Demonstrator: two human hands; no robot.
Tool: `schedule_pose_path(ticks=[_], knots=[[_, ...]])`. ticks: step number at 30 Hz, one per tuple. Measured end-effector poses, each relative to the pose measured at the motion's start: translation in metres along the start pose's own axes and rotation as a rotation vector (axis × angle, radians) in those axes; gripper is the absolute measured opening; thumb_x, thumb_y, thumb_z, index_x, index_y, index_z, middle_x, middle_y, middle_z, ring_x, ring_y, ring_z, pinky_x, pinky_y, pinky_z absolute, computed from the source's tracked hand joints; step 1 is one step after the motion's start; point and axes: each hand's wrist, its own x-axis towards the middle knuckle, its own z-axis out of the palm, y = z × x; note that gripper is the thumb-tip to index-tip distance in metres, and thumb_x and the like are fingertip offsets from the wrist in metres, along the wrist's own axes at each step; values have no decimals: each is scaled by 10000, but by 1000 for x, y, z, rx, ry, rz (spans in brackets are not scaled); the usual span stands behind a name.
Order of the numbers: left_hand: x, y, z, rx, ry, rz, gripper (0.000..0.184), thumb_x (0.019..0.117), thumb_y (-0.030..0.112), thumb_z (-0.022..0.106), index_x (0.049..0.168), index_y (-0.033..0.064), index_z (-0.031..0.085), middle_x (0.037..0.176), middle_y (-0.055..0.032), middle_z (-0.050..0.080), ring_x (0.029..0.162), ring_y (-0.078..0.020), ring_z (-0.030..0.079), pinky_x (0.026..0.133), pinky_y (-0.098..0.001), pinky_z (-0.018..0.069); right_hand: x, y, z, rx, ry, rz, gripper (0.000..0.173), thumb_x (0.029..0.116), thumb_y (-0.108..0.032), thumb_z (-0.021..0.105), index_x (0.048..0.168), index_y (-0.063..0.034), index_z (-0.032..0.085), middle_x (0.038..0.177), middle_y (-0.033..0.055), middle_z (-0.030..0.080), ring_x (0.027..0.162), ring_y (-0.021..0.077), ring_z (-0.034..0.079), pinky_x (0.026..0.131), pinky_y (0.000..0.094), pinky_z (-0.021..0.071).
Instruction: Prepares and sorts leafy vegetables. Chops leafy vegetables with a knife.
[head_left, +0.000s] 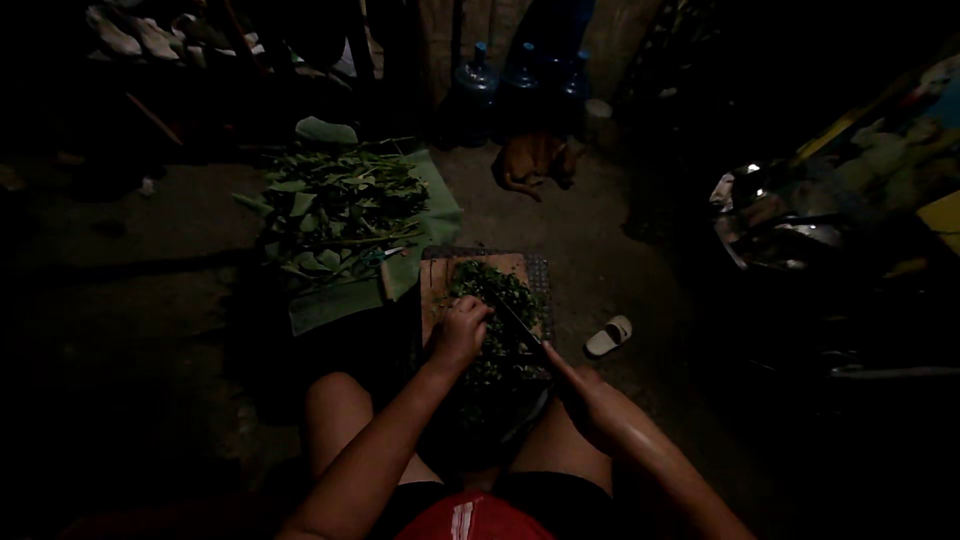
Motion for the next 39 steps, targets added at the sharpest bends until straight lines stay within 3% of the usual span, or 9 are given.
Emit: schedule_pose_path(ticks=[4,8,11,15,18,22,26,33,39], knots=[[2,4,0,7,66,-13,191,996,83,607,1120,18,737,1144,-155,725,1118,-321,680,992,-500,527,-24,-9,-17,-61,15,1,692,1098,-263,427,1639,-425,27,883,166,697,754,346,691,729,528,566],[4,2,1,22,66,17,168,983,70,620,1081,10,742,1118,-164,726,1087,-336,686,957,-509,538,-17,-16,-4,-104,-43,29,709,1093,-220,417,1630,-455,17,1012,213,696,805,394,703,722,564,575],[3,0,1,76,22,41,164,987,78,617,1079,26,743,1139,-153,726,1112,-337,678,975,-518,526,-3,-21,5,-89,-99,18,749,1087,-174,412,1638,-405,-40,982,211,706,853,404,704,786,567,564],[0,-6,-3,62,-21,47,214,1005,124,602,1161,77,740,1229,-117,709,1180,-308,654,1032,-518,497,8,1,13,51,-44,-70,764,1075,-195,454,1646,-377,-21,977,194,705,821,346,697,784,529,568],[-2,-3,-3,-32,24,-8,191,989,95,625,1130,81,752,1216,-141,658,1111,-290,657,956,-472,554,2,6,7,83,-24,-77,726,1087,-233,453,1644,-399,17,1077,181,693,856,314,688,798,510,563],[0,-1,-3,-31,84,-45,205,993,88,616,1150,28,731,1161,-161,715,1114,-320,680,999,-517,524,-20,-8,-10,-58,49,-43,685,1093,-269,428,1642,-419,46,909,161,705,758,348,689,748,551,553],[0,-5,1,22,146,14,156,974,84,644,1067,29,755,1099,-143,740,1074,-319,702,971,-531,535,-14,-15,-4,-97,-72,6,719,1094,-232,417,1626,-464,-7,1049,211,685,840,396,698,747,574,571],[-4,-6,-14,133,-40,27,234,1003,137,624,1195,67,736,1222,-138,710,1182,-334,651,1021,-555,487,0,-11,18,-14,-17,-34,737,1083,-180,430,1647,-378,0,936,186,716,796,364,709,758,548,572],[5,-14,-13,103,44,76,179,959,50,640,1104,-3,731,1092,-199,714,1075,-369,685,962,-533,541,5,10,34,144,31,-102,733,1079,-215,460,1654,-348,25,947,178,717,750,312,692,747,509,572]])
